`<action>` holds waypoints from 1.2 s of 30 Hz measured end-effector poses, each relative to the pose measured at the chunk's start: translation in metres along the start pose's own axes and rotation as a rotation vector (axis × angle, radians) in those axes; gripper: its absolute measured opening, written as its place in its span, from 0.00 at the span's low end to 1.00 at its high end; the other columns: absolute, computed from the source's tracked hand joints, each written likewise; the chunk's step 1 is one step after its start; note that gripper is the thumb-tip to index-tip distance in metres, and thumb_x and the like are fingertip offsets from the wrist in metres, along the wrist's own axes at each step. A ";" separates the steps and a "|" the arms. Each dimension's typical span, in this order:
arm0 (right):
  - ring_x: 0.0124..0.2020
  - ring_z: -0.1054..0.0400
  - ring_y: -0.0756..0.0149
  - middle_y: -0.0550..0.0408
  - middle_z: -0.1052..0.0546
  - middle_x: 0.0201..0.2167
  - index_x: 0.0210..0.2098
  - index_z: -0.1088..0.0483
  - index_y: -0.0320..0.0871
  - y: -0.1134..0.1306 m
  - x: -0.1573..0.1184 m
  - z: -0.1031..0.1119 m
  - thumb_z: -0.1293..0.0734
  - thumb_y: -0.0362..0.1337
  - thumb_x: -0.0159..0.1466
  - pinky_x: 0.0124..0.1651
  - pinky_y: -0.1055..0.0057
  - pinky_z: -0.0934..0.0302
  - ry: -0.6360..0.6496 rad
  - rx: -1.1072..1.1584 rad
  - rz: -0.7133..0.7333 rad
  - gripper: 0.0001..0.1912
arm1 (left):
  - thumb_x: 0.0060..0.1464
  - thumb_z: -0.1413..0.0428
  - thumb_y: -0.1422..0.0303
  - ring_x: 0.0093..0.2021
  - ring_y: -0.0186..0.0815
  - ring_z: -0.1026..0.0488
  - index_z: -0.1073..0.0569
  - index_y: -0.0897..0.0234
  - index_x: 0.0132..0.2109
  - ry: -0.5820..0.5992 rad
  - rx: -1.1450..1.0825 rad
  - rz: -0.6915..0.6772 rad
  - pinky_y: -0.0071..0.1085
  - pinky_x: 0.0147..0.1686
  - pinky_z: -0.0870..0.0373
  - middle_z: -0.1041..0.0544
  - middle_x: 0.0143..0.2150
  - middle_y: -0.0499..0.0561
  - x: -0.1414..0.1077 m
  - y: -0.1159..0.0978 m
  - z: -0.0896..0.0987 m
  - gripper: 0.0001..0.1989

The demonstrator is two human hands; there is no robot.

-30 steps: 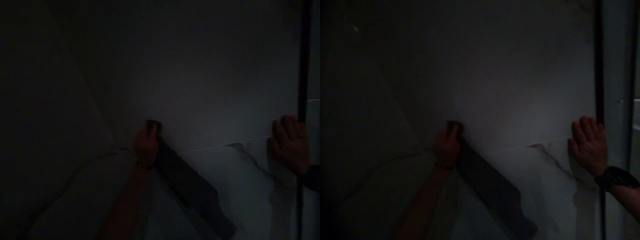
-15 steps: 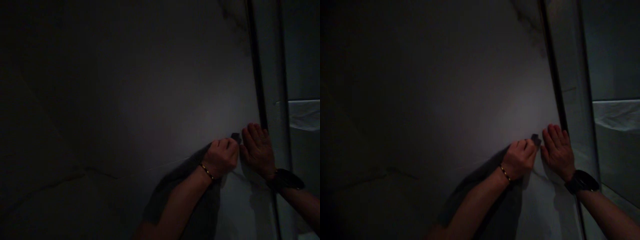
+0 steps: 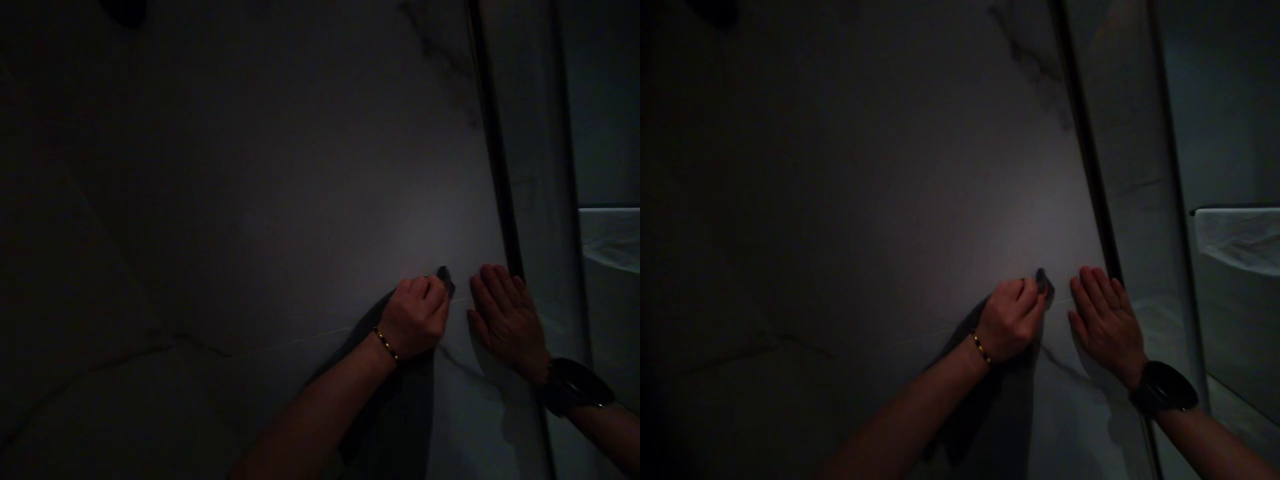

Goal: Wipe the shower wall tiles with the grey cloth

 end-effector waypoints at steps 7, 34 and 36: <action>0.64 0.54 0.50 0.42 0.47 0.64 0.68 0.57 0.39 -0.008 0.000 0.004 0.44 0.41 0.72 0.68 0.53 0.62 0.023 0.070 0.032 0.29 | 0.61 0.53 0.75 0.34 0.36 0.34 0.30 0.71 0.49 0.123 0.070 0.088 0.32 0.31 0.35 0.26 0.39 0.58 -0.090 0.041 0.044 0.12; 0.64 0.52 0.54 0.48 0.45 0.64 0.68 0.55 0.47 -0.017 -0.002 0.008 0.44 0.45 0.73 0.67 0.57 0.60 0.044 0.194 0.027 0.27 | 0.62 0.53 0.73 0.34 0.34 0.34 0.30 0.71 0.48 0.120 0.052 0.039 0.32 0.31 0.36 0.27 0.39 0.57 -0.065 0.035 0.040 0.11; 0.64 0.52 0.54 0.47 0.45 0.64 0.68 0.55 0.46 -0.016 -0.002 0.007 0.45 0.45 0.73 0.67 0.57 0.60 0.036 0.201 0.031 0.27 | 0.62 0.53 0.74 0.34 0.35 0.33 0.30 0.72 0.48 0.117 0.073 0.080 0.32 0.32 0.35 0.27 0.39 0.58 -0.076 0.040 0.044 0.11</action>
Point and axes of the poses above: each hand's wrist, its own x-axis towards the middle knuckle, its own z-axis out of the back of the hand, y = z × x, the point moved 6 cm from there along x, towards the middle knuckle
